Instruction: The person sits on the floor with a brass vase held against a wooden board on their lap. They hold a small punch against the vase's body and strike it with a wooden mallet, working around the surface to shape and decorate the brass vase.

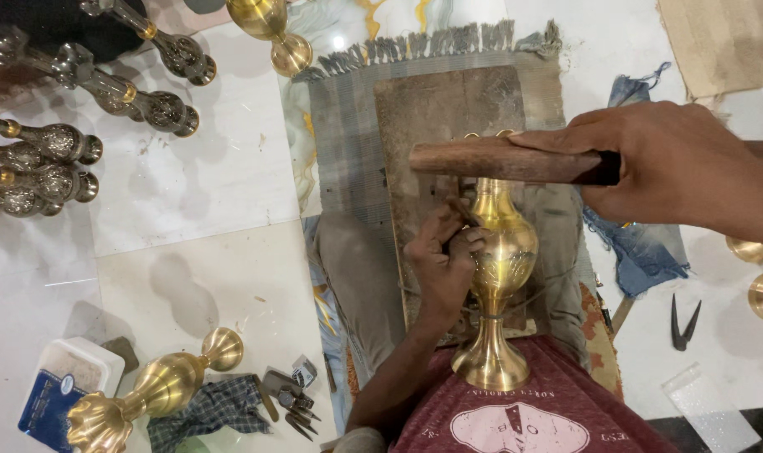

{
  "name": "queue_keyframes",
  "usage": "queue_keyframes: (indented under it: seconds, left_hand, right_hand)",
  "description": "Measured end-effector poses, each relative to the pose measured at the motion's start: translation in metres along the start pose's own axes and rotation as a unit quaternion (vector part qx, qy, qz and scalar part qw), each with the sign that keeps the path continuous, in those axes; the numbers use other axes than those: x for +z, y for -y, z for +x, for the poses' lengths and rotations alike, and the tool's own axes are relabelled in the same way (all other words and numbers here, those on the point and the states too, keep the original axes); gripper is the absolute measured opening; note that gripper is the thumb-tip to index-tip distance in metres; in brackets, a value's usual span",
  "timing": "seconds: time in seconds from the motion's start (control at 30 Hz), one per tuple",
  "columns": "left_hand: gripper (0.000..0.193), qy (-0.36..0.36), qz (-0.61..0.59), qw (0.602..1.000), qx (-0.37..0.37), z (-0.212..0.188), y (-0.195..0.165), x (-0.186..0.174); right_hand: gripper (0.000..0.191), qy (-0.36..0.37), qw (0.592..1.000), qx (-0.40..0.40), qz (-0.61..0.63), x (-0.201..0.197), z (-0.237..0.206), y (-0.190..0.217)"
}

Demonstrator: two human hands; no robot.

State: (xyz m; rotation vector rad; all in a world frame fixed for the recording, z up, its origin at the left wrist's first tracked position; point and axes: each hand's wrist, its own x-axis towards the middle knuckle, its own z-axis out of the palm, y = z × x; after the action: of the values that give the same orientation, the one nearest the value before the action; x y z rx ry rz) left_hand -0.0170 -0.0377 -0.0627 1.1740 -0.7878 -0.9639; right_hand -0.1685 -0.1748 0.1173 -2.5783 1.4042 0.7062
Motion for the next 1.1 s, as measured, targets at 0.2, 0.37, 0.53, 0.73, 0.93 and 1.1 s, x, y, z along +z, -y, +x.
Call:
queue_keyframes:
  seconds: [0.2, 0.37, 0.53, 0.73, 0.93, 1.1]
  left_hand:
    - [0.037, 0.009, 0.032, 0.999, 0.001, 0.002, -0.008, 0.003]
    - [0.040, -0.023, 0.022, 0.999, -0.037, 0.000, -0.001, 0.008]
    - [0.040, 0.050, 0.030, 0.998, 0.026, 0.006, 0.001, 0.004]
    - [0.042, 0.102, 0.049, 0.994, 0.013, 0.012, -0.008, 0.000]
    - [0.044, 0.144, 0.080, 0.985, 0.046, 0.014, 0.000, -0.004]
    - [0.057, 0.220, 0.141, 0.952, 0.158, 0.023, 0.015, -0.017]
  right_hand:
    - [0.075, -0.045, 0.997, -0.031, 0.058, 0.023, 0.011, -0.023]
    - [0.055, -0.038, 0.996, -0.062, 0.043, 0.006, 0.016, -0.030]
    - [0.045, -0.009, 1.000, -0.008, -0.026, -0.006, 0.013, -0.031]
    - [0.035, -0.053, 0.998, -0.021, 0.014, 0.022, 0.008, -0.045]
    - [0.069, -0.076, 0.959, -0.049, 0.269, 0.051, -0.009, -0.065]
    - [0.085, -0.059, 0.983, 0.010, 0.174, 0.058, -0.035, -0.060]
